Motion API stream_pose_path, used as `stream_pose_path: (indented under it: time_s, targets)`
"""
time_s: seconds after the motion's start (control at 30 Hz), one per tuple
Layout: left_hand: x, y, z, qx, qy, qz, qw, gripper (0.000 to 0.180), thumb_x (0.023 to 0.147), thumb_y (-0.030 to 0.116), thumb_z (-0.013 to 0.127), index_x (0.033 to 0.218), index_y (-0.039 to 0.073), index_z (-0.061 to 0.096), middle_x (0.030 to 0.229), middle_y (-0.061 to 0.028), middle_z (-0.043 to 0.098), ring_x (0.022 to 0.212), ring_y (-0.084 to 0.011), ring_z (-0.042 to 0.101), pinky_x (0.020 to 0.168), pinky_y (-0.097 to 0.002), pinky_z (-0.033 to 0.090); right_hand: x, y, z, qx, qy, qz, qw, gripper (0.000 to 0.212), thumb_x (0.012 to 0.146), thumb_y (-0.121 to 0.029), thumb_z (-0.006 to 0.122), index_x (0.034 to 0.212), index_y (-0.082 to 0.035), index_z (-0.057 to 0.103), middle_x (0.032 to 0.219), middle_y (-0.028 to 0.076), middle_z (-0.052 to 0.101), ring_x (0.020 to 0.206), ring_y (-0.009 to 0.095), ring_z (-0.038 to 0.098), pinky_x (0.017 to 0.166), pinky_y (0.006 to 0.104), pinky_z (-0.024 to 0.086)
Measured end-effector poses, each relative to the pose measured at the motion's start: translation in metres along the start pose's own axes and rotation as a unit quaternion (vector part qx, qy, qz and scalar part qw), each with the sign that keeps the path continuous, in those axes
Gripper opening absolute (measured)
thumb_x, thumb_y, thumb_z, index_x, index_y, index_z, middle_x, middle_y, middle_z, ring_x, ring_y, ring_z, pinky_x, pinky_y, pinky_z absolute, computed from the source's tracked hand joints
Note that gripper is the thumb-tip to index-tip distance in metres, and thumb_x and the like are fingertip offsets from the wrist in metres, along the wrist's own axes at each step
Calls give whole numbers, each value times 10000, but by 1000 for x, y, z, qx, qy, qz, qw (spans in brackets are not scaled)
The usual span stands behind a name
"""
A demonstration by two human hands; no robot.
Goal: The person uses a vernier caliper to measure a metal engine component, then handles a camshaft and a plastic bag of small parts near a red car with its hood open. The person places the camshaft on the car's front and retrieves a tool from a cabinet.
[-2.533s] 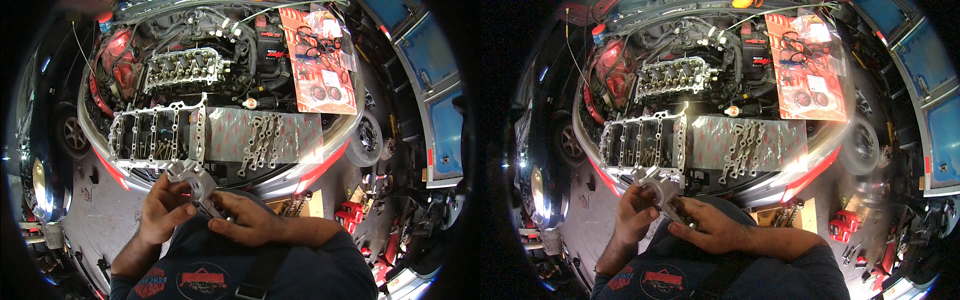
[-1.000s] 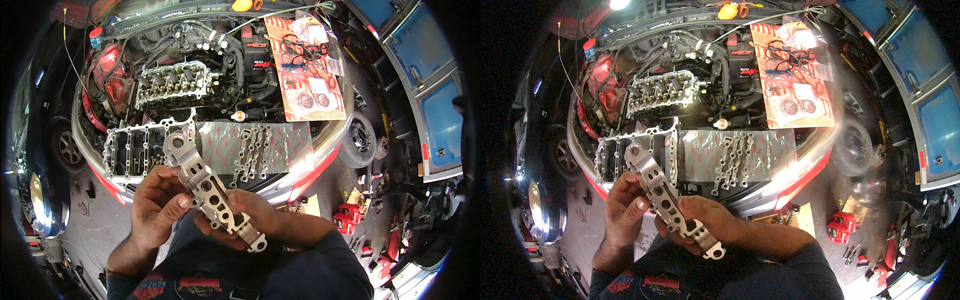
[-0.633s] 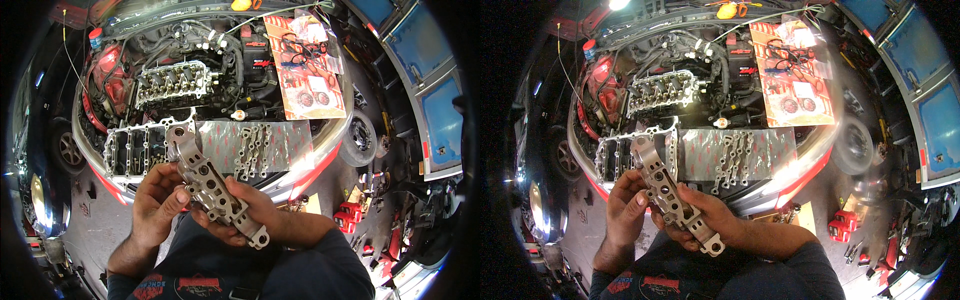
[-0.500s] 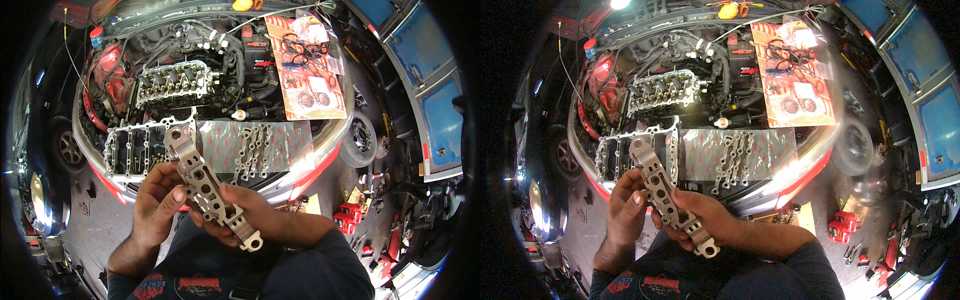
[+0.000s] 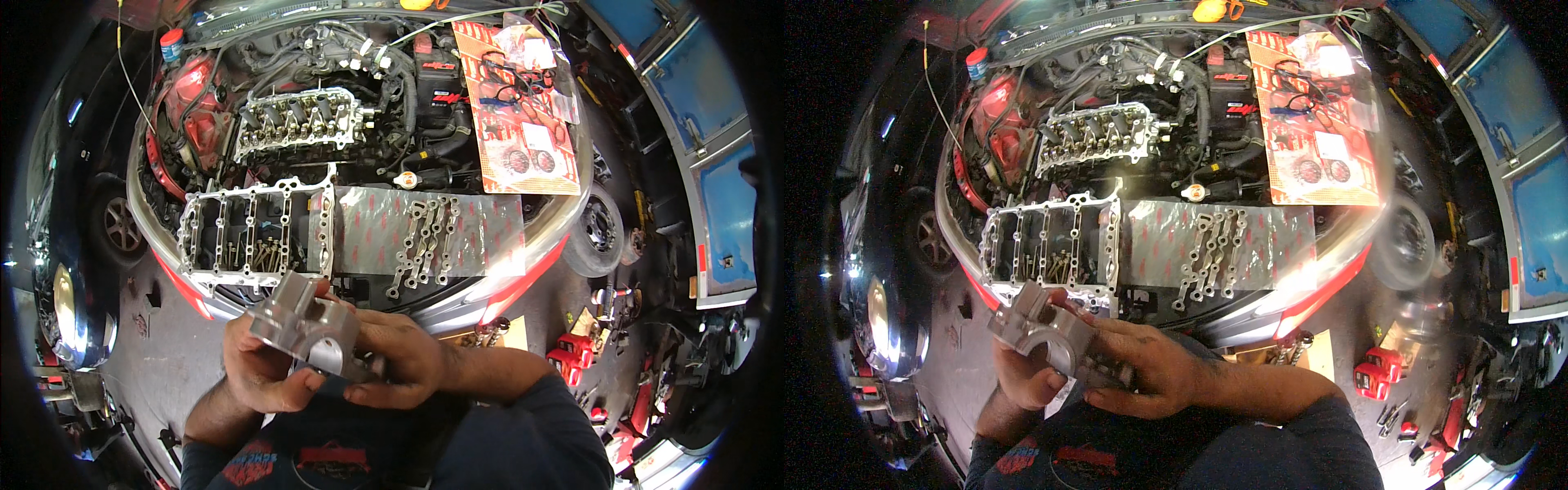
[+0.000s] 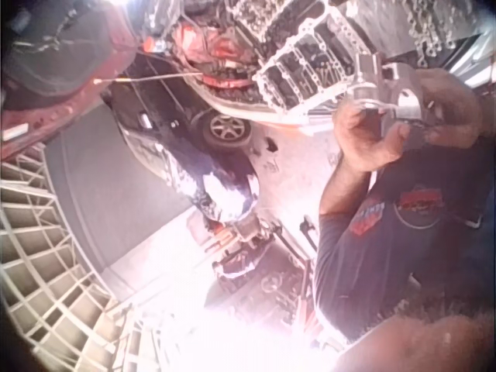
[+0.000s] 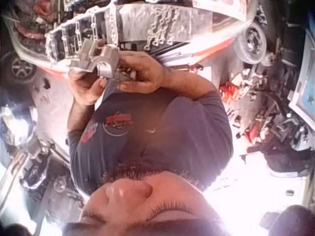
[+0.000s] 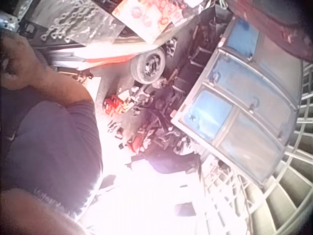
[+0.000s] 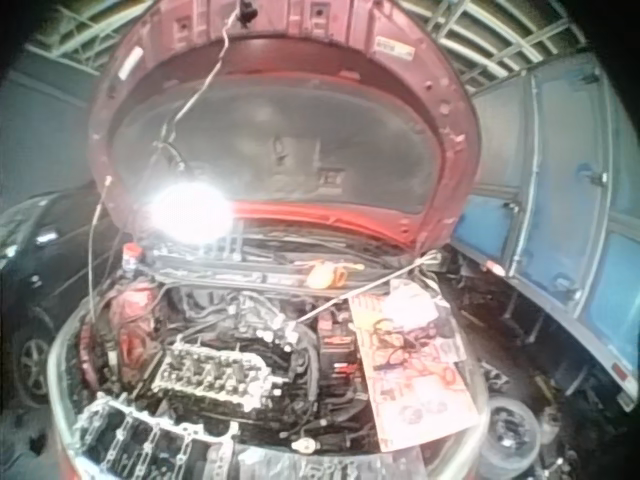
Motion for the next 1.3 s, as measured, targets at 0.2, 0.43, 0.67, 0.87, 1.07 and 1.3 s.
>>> stream_pose_path:
  time_s: [0.2,0.43,0.67,0.87,1.07,1.3]
  targets:
    - [-2,11,1,50,-16,50,997,674,671,52,708,1282,-119,480,1111,-224,618,1052,-263,619,922,-390,486,-1,-1,3,-42,-31,-12,999,507,837,-253,701,1209,52,541,1267,308,493,1212,444,504,1010,424,424]
    - [2,9,-2,53,-20,58,997,694,654,95,775,1261,-97,498,1115,-237,618,1034,-292,635,910,-398,496,0,-4,3,-55,-29,-21,998,480,818,-229,733,1170,48,558,1261,311,492,1170,448,533,955,415,467]
    - [2,18,2,126,-94,57,986,702,630,170,882,1215,-13,538,1113,-211,643,1017,-319,654,862,-412,527,-3,-7,6,-107,-43,-33,993,630,779,-267,755,1241,78,502,1201,289,526,967,407,641,755,395,560]
    - [0,24,6,144,-89,68,983,581,704,181,838,1183,13,557,1065,-183,678,992,-307,663,841,-412,528,-3,-11,7,-123,-45,-51,990,775,765,-290,755,1352,89,420,1207,277,541,915,389,657,703,388,571]
    - [-3,14,-1,129,-98,78,984,575,707,153,836,1177,-20,553,1061,-199,666,996,-305,649,864,-425,512,-4,-6,9,-144,-63,-51,986,705,793,-273,725,1335,65,428,1181,259,544,885,400,647,686,400,561]
    - [-22,-30,-12,6,24,-20,999,673,739,88,804,1296,-60,456,1209,-218,570,1147,-290,561,984,-414,439,-13,17,9,-56,-77,45,994,558,889,-246,628,1330,30,426,1287,269,471,1139,448,520,944,455,456]
Point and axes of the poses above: each hand's wrist, its own x-axis towards the middle knuckle, its own z-axis out of the palm, y = z × x, the point moved 7 cm from there along x, towards the middle knuckle
